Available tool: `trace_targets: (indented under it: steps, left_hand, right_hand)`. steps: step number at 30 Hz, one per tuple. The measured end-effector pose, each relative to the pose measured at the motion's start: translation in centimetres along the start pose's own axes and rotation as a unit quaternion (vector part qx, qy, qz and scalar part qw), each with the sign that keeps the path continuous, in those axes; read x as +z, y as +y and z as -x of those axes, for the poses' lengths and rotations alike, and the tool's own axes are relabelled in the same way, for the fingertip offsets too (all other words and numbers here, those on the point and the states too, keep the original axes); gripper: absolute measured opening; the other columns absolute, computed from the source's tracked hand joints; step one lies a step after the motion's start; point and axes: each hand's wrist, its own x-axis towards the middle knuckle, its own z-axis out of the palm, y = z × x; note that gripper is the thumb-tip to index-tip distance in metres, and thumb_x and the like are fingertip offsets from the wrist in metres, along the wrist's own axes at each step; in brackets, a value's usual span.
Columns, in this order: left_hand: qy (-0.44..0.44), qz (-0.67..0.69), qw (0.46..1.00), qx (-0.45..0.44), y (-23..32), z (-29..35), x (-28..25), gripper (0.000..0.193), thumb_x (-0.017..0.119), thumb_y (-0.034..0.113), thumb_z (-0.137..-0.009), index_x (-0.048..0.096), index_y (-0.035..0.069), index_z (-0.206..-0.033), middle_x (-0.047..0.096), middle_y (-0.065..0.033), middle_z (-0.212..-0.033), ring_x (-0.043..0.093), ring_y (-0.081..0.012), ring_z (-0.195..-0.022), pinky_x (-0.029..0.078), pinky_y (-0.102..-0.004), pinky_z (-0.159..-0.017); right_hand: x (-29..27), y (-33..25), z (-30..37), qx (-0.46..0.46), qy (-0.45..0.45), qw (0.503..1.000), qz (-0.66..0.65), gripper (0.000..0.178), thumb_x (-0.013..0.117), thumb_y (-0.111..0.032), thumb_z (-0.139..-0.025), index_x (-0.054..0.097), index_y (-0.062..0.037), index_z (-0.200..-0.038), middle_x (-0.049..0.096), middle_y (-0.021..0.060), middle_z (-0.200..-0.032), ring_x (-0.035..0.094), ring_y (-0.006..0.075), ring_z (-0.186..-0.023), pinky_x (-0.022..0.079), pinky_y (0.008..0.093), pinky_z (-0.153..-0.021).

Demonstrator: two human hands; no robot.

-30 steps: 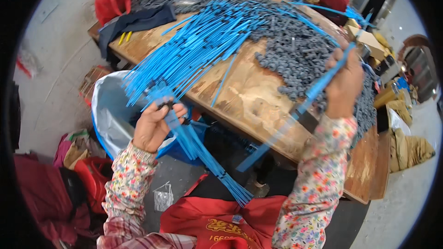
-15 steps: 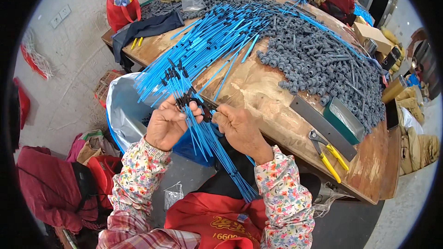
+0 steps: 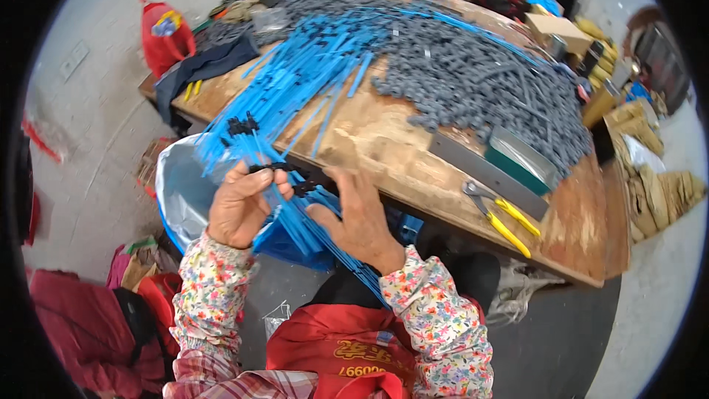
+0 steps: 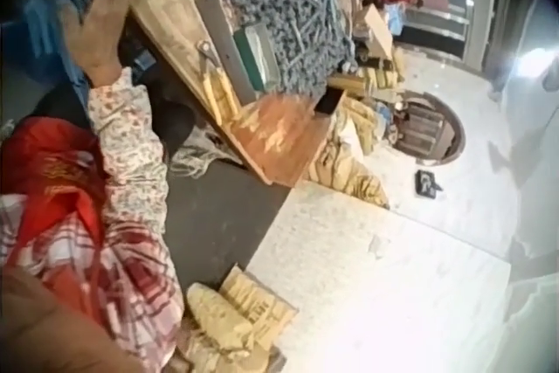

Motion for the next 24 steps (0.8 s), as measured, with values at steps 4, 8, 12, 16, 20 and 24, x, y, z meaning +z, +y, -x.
trace_targets:
  steps: [4, 8, 12, 16, 20, 24]
  left_hand:
    - [-0.041, -0.086, 0.995, -0.037, 0.2, 0.5, 2.5, 0.018, 0.061, -0.001, -0.082, 0.059, 0.002, -0.1, 0.065, -0.0115, -0.087, 0.065, -0.0192, -0.079, 0.052, -0.0308, -0.071]
    - [-0.134, -0.199, 0.969, -0.058, -0.5, 0.8, 5.1, 0.02, 0.063, 0.002, -0.082, 0.056, 0.0, -0.1, 0.064, -0.013, -0.084, 0.064, -0.0229, -0.077, 0.052, -0.034, -0.073]
    - [-0.182, -0.171, 0.966, -0.067, -1.2, 1.9, 8.3, 0.021, 0.062, -0.002, -0.08, 0.06, 0.001, -0.1, 0.065, -0.0123, -0.088, 0.065, -0.0192, -0.078, 0.052, -0.0307, -0.077]
    - [-0.222, -0.111, 0.969, -0.005, -2.0, 2.7, 12.4, 0.018, 0.061, -0.003, -0.08, 0.061, 0.0, -0.098, 0.065, -0.011, -0.089, 0.066, -0.0196, -0.079, 0.052, -0.03, -0.078]
    - [-0.198, -0.104, 0.975, 0.021, -3.7, 3.9, 15.0, 0.022, 0.064, -0.003, -0.078, 0.059, 0.0, -0.099, 0.067, -0.0126, -0.089, 0.065, -0.0231, -0.087, 0.052, -0.033, -0.08]
    - [-0.224, -0.191, 0.955, 0.037, -6.5, 5.0, 14.7, 0.019, 0.063, -0.002, -0.08, 0.061, 0.0, -0.099, 0.067, -0.0138, -0.094, 0.064, -0.0216, -0.089, 0.051, -0.0325, -0.082]
  right_hand:
    - [-0.7, -0.2, 2.5, -0.005, -0.018, 1.0, -0.01, 0.076, 0.068, -0.043, -0.078, 0.039, 0.0052, -0.129, 0.051, 0.023, -0.112, 0.048, 0.0385, -0.103, 0.038, 0.0444, -0.089]
    - [-2.9, -1.4, 4.2, 0.064, -0.047, 0.994, -0.077, 0.084, 0.068, -0.048, -0.077, 0.034, 0.0051, -0.133, 0.049, 0.0242, -0.115, 0.048, 0.0392, -0.105, 0.037, 0.0456, -0.091]
    - [-5.4, -3.2, 5.1, 0.067, -0.02, 0.997, -0.02, 0.089, 0.068, -0.053, -0.074, 0.034, 0.0049, -0.133, 0.048, 0.0256, -0.118, 0.047, 0.0401, -0.108, 0.036, 0.0454, -0.093]
    - [-7.9, -4.2, 6.3, 0.019, 0.069, 0.996, 0.051, 0.085, 0.07, -0.049, -0.074, 0.037, 0.0056, -0.131, 0.05, 0.0261, -0.118, 0.048, 0.0399, -0.109, 0.037, 0.0445, -0.094]
    - [-10.3, -3.9, 8.6, 0.116, 0.104, 0.988, 0.005, 0.078, 0.073, -0.04, -0.073, 0.041, 0.0046, -0.129, 0.052, 0.0243, -0.115, 0.052, 0.0378, -0.106, 0.04, 0.0435, -0.092]
    - [-11.8, -3.4, 11.1, 0.159, 0.09, 0.983, -0.019, 0.061, 0.073, -0.026, -0.074, 0.049, 0.0028, -0.121, 0.059, 0.0209, -0.105, 0.06, 0.031, -0.097, 0.047, 0.0392, -0.084]
